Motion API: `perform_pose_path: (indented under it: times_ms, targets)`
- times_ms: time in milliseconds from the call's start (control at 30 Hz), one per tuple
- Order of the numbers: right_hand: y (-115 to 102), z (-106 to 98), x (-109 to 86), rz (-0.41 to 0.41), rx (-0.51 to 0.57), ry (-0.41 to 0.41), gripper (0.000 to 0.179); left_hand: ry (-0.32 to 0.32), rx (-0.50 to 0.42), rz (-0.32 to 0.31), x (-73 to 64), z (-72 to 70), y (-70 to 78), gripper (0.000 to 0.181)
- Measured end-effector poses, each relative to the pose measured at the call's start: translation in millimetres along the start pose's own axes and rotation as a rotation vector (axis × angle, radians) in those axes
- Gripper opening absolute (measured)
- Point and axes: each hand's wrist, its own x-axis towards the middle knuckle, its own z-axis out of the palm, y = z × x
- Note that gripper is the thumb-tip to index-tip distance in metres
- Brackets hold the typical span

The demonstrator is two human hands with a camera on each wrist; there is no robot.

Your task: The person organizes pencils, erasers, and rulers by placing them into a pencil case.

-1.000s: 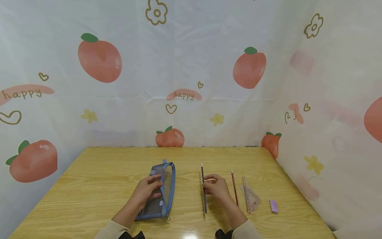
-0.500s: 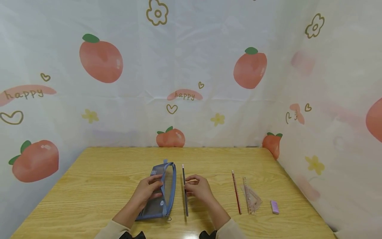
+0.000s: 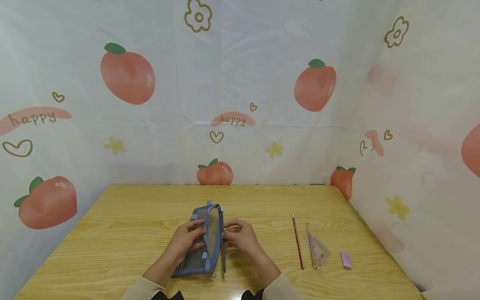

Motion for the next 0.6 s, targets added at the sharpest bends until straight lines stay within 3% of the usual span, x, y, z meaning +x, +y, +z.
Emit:
perform_pose_path:
  times_ms: [600]
  targets:
    - [1,12,3.4,-0.004,0.053,-0.01,0.036,0.009,-0.007,0.0,-0.2,0.7,1.3,0.041]
